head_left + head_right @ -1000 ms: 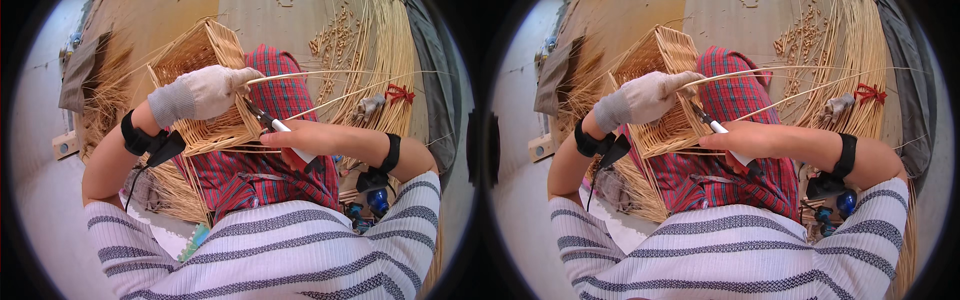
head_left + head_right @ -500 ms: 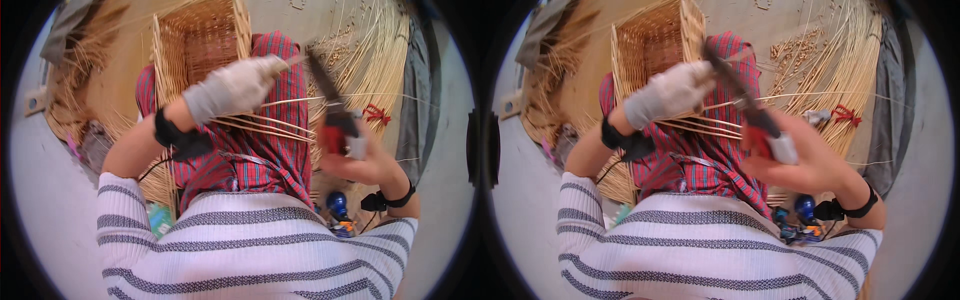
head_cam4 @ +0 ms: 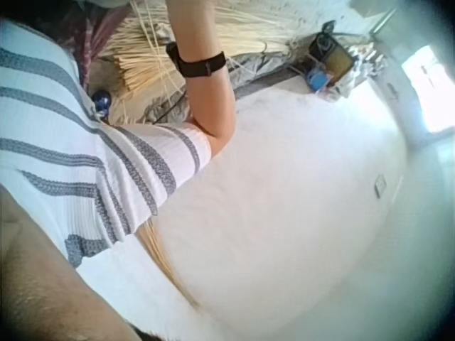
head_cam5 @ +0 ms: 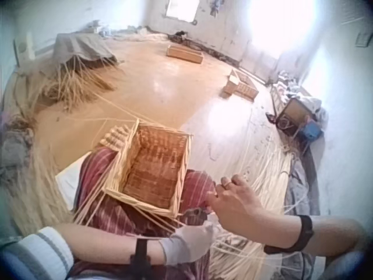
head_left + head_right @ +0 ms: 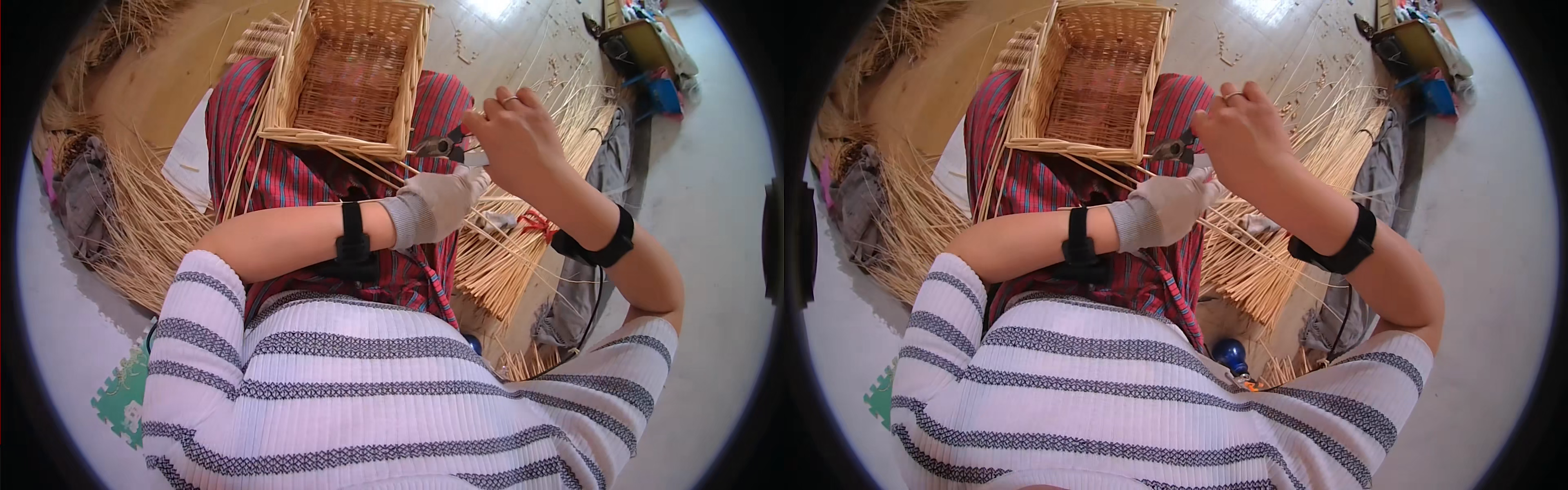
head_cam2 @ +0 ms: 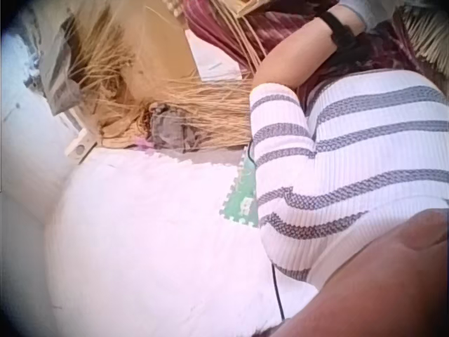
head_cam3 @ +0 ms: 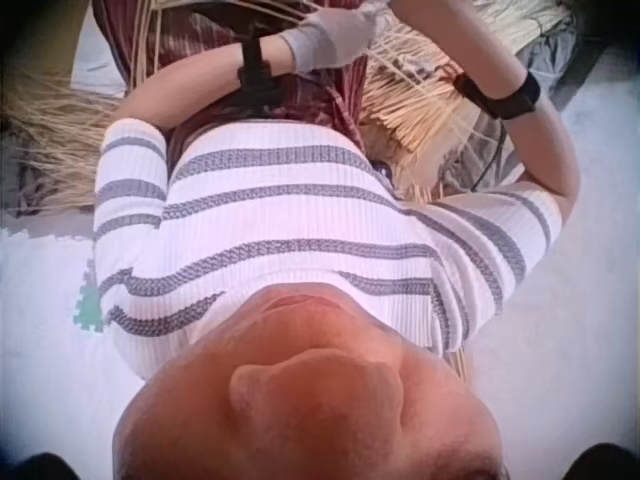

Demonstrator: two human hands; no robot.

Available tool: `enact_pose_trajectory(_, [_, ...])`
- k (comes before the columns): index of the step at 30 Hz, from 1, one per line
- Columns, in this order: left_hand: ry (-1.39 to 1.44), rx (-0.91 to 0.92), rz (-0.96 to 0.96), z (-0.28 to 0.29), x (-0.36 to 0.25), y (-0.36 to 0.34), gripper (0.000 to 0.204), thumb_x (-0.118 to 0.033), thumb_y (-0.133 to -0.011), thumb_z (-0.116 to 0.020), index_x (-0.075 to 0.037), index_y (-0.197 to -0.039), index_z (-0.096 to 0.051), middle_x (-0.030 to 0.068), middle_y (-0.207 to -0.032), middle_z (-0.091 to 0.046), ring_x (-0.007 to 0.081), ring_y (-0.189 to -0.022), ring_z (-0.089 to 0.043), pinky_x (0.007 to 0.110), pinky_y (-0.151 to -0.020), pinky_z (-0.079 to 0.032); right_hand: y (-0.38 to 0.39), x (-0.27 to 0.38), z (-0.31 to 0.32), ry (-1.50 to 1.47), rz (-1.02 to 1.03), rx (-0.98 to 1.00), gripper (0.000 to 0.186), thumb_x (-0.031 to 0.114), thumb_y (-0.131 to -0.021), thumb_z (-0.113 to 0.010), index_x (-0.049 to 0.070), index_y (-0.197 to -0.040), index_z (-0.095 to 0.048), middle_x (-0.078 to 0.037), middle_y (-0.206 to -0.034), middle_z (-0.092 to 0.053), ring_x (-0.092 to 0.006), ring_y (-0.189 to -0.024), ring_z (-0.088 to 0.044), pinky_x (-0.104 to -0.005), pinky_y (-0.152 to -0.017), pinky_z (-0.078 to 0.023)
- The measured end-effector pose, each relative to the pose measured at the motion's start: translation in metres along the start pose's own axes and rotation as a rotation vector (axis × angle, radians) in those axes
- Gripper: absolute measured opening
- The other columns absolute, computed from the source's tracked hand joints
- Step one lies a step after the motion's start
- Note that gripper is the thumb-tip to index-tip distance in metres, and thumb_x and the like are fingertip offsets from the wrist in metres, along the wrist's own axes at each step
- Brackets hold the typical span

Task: The person is weaving a wicker basket, trimming excess strands with pliers, and measuring the basket's dimensions.

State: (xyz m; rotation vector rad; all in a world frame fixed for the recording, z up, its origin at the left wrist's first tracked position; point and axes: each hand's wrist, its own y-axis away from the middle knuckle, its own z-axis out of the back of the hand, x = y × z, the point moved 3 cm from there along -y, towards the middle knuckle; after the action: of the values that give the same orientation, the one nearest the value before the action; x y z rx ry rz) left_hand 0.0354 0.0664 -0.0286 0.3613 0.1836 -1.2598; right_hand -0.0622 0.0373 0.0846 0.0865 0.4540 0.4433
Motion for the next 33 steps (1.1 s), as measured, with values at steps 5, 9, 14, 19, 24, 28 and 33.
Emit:
enact_pose_trajectory(5, [0.06, -0.28, 0.064, -0.002, 0.004, -0.002, 0.038, -0.016, -0.087, -0.057, -0.002, -0.122, -0.063, 0.0138, -0.094, -0.072, 0.0254, -0.078, -0.073, 0.038, -0.06, -0.058, -0.013, 0.015, 0.019, 0.063, 0.013, 0.076, 0.013, 0.015, -0.079, -0.07, 0.009, -0.09, -0.071, -0.009, -0.1, -0.072, -0.0233, -0.111, -0.062, -0.0366, -0.095, -0.043])
enact_pose_trajectory(9, [0.018, -0.205, 0.009, -0.004, 0.004, -0.009, 0.028, -0.015, -0.086, -0.06, -0.008, -0.112, -0.07, 0.0113, -0.09, -0.073, 0.0273, -0.084, -0.073, 0.04, -0.062, -0.059, -0.023, 0.027, 0.025, 0.215, 0.072, 0.079, 0.015, 0.016, -0.08, -0.07, 0.009, -0.093, -0.073, -0.009, -0.101, -0.072, -0.023, -0.111, -0.062, -0.037, -0.099, -0.041])
enact_pose_trajectory(14, [0.024, 0.016, 0.082, 0.007, 0.004, -0.016, 0.027, -0.017, -0.088, -0.062, -0.013, -0.113, -0.071, 0.0098, -0.104, -0.073, 0.0323, -0.089, -0.073, 0.047, -0.063, -0.059, -0.028, 0.038, 0.026, 0.21, 0.068, 0.338, 0.029, 0.017, -0.077, -0.073, 0.008, -0.103, -0.066, -0.009, -0.106, -0.07, -0.0249, -0.119, -0.058, -0.0374, -0.099, -0.04])
enact_pose_trajectory(19, [0.043, -0.217, 0.152, -0.019, 0.003, -0.03, 0.029, -0.017, -0.086, -0.066, -0.009, -0.113, -0.071, 0.0113, -0.094, -0.075, 0.0316, -0.082, -0.075, 0.054, -0.062, -0.056, -0.019, 0.027, 0.019, 0.109, 0.032, 0.203, 0.029, 0.018, -0.073, -0.076, 0.009, -0.099, -0.068, -0.009, -0.104, -0.07, -0.0255, -0.116, -0.059, -0.038, -0.097, -0.041])
enact_pose_trajectory(24, [0.032, -0.336, 0.056, -0.03, 0.005, -0.039, 0.02, -0.019, -0.086, -0.065, -0.01, -0.1, -0.076, 0.0116, -0.084, -0.074, 0.03, -0.075, -0.075, 0.048, -0.056, -0.055, -0.02, 0.029, 0.03, 0.116, -0.008, 0.217, 0.028, 0.017, -0.073, -0.075, 0.009, -0.099, -0.068, -0.009, -0.103, -0.07, -0.0262, -0.113, -0.06, -0.0377, -0.096, -0.041])
enact_pose_trajectory(28, [-0.012, -0.258, 0.095, -0.024, 0.004, -0.044, 0.017, -0.018, -0.085, -0.065, -0.011, -0.094, -0.078, 0.0103, -0.082, -0.074, 0.0287, -0.072, -0.074, 0.045, -0.053, -0.055, -0.022, 0.026, 0.028, 0.121, -0.025, 0.234, 0.016, 0.017, -0.082, -0.071, 0.008, -0.095, -0.073, -0.01, -0.108, -0.072, -0.0237, -0.115, -0.06, -0.0379, -0.099, -0.041])
enact_pose_trajectory(33, [0.034, -0.321, 0.14, -0.012, 0.0, -0.035, 0.015, -0.018, -0.088, -0.062, -0.015, -0.095, -0.075, 0.0067, -0.083, -0.071, 0.0266, -0.073, -0.071, 0.043, -0.049, -0.052, -0.019, 0.029, 0.029, 0.198, -0.01, 0.109, 0.013, 0.017, -0.082, -0.071, 0.01, -0.092, -0.075, -0.007, -0.102, -0.073, -0.0217, -0.115, -0.06, -0.0367, -0.1, -0.04])
